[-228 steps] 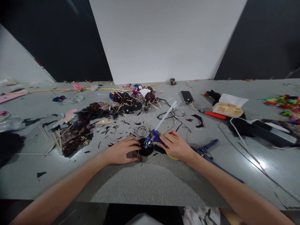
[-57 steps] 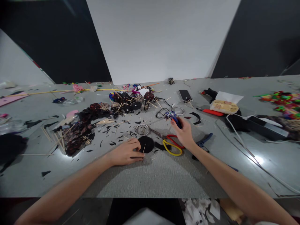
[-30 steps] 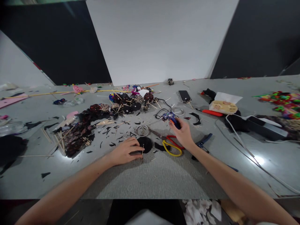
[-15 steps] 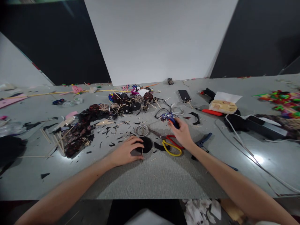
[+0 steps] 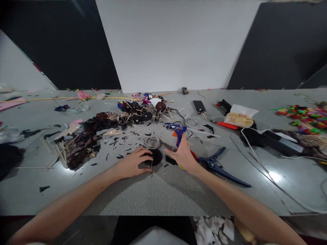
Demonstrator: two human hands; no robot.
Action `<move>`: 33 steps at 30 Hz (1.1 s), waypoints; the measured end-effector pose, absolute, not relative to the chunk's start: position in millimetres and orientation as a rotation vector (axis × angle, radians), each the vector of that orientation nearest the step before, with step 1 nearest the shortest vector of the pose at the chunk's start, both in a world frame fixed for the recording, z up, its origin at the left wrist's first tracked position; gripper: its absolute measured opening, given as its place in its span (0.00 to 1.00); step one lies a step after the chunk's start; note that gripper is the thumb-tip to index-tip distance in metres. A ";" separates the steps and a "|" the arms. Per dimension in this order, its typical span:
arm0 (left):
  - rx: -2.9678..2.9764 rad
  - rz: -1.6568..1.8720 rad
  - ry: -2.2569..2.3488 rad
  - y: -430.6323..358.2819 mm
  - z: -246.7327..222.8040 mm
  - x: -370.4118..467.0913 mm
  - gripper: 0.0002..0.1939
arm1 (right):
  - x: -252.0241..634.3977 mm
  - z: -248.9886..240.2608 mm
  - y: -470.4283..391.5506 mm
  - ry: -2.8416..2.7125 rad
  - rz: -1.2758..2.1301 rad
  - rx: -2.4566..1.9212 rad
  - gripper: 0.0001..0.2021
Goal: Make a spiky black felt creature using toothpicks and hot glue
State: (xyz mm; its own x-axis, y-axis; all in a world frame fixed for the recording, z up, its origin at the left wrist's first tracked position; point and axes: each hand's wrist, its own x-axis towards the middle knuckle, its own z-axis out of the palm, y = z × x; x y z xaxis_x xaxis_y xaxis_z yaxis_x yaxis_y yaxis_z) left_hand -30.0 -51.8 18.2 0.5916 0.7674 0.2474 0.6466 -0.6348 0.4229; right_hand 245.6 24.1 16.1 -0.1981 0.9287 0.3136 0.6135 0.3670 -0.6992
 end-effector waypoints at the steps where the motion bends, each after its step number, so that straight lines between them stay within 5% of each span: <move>1: 2.540 0.593 1.162 -52.1 18.1 -29.5 0.20 | 240.4 13.2 21.4 -1.932 0.540 -1.380 0.55; 20: 2.442 0.659 1.233 -54.7 19.2 -25.4 0.25 | 223.4 -12.1 21.8 -2.079 0.363 -1.501 0.60; 33: 2.536 0.640 1.191 -54.8 14.7 -27.7 0.17 | 222.3 -10.6 20.7 -2.111 0.340 -1.525 0.60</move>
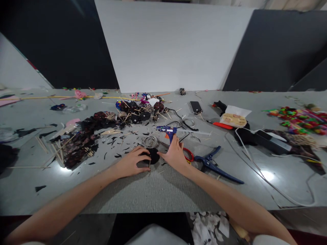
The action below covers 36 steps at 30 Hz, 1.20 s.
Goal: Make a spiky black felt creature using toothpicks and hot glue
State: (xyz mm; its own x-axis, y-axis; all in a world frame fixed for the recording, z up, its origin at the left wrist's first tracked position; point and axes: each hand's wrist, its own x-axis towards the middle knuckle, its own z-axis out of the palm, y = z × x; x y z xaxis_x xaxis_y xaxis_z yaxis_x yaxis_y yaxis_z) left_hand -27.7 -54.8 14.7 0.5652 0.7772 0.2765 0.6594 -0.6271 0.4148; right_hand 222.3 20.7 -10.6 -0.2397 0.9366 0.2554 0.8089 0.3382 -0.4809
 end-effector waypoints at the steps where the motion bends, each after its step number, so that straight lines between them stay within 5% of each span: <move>1: 2.536 0.634 1.193 -54.7 15.2 -27.5 0.17 | 222.1 -10.5 20.8 -2.110 0.341 -1.525 0.60; 36: 2.497 0.661 1.225 -54.8 15.3 -27.4 0.16 | 223.4 -14.6 21.7 -2.133 0.306 -1.507 0.60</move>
State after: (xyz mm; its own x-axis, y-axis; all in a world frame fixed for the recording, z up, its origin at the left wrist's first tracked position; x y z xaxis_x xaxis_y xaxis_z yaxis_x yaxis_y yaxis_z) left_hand -27.4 -54.8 15.3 0.5353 0.7982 0.2765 0.6690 -0.6004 0.4382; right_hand 223.4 21.7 -14.6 -0.2570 0.9272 0.2724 0.8132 0.3598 -0.4574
